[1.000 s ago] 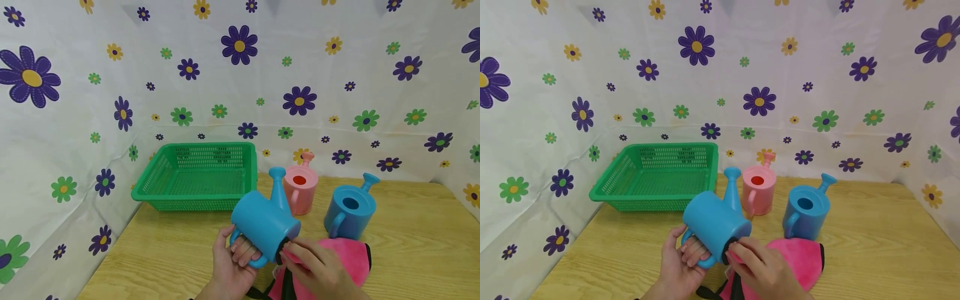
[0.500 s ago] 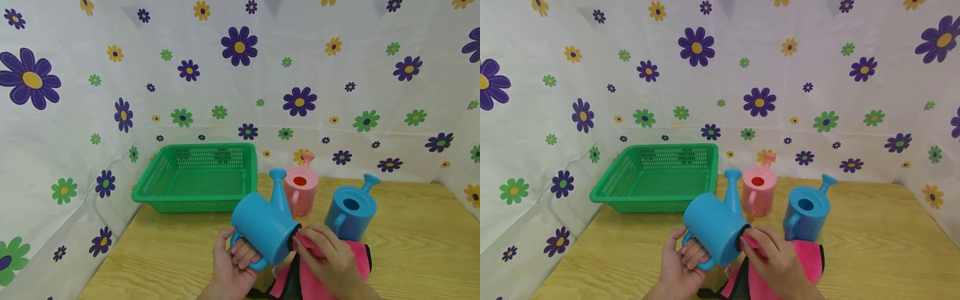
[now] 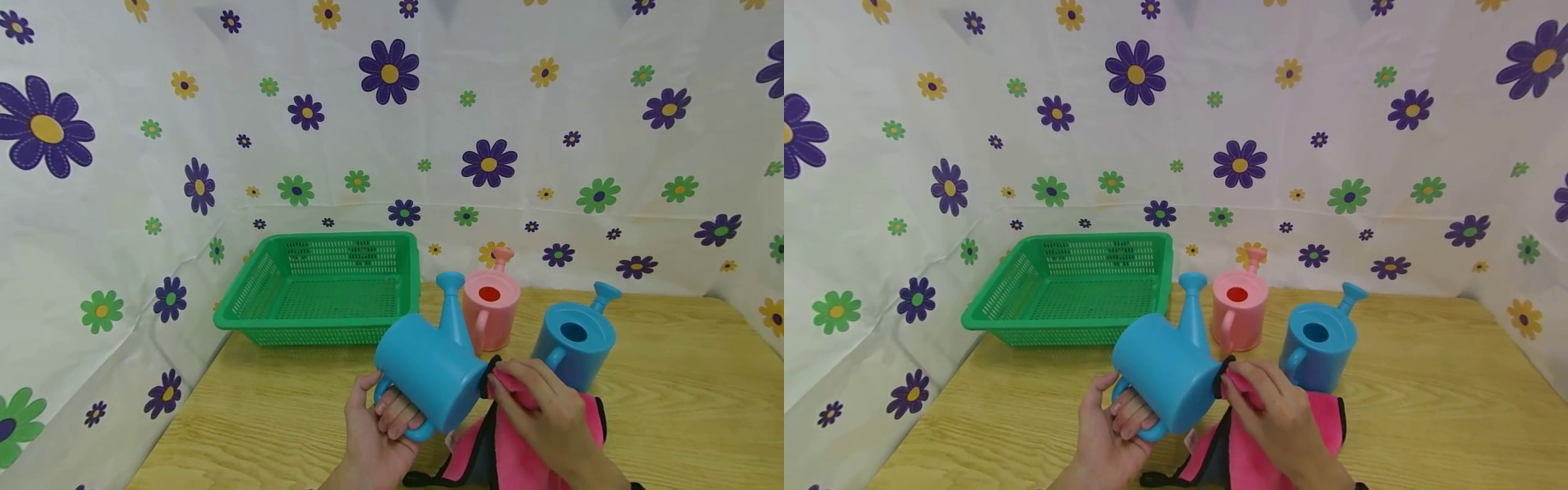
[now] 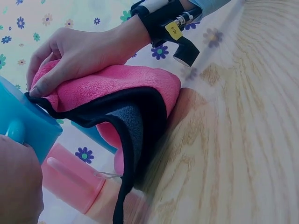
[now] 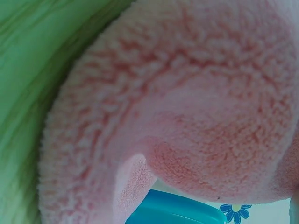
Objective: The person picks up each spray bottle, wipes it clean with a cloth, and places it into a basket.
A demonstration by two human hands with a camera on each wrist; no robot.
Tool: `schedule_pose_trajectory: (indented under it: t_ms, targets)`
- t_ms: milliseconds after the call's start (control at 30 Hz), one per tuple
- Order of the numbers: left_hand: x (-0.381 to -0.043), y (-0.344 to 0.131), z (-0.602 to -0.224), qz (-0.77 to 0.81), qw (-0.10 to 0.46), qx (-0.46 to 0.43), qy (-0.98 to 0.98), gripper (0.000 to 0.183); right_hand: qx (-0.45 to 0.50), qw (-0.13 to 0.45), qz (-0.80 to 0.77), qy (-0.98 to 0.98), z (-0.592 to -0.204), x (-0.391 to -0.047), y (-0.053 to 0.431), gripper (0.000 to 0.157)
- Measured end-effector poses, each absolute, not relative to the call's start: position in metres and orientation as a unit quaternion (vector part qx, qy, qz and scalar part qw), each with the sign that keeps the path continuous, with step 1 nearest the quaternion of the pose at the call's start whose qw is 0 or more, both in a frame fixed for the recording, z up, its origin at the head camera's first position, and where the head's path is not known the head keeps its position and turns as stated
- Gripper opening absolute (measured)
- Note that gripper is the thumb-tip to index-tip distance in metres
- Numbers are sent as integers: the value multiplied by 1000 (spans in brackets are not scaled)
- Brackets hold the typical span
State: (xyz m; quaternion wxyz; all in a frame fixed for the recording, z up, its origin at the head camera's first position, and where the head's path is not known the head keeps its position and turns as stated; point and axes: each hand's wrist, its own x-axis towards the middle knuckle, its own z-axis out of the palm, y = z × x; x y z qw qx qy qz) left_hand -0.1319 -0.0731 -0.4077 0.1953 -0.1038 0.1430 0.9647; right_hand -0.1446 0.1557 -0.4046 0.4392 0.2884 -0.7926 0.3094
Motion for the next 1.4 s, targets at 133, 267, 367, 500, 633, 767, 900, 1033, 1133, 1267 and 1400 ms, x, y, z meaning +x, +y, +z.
schedule_pose_trajectory:
  t_ms: [133,267,367,500,633,767,900,1033,1133,1267,1400]
  targets:
    - [-132,-73,-408,964,192,-107,148,45,286,438,311,-793,-405,-146,157,49]
    - [-132,-72,-407,965,191,-109,145,45,300,450,312,-781,-403,-148,158,47]
    - [-133,-71,-406,965,193,-114,138,44,308,466,306,-771,-399,-150,158,46]
    - [-133,-71,-406,964,196,-112,138,45,305,482,297,-766,-396,-151,158,47]
    - [-132,-71,-406,963,198,-114,142,45,307,478,299,-767,-396,-149,157,47]
    - [-131,-72,-407,963,193,-107,153,46,321,469,307,-764,-397,-149,155,41]
    - [-131,-72,-407,964,187,-114,150,46,337,456,317,-760,-397,-149,153,38]
    - [-131,-73,-406,965,183,-122,146,46,360,460,321,-746,-398,-150,151,37]
    - [-131,-74,-406,965,183,-120,142,46,371,466,323,-736,-397,-150,150,36]
    - [-131,-74,-406,967,185,-112,135,45,375,457,330,-736,-396,-150,149,37]
    - [-131,-75,-406,969,186,-114,118,44,387,446,335,-734,-396,-148,148,37]
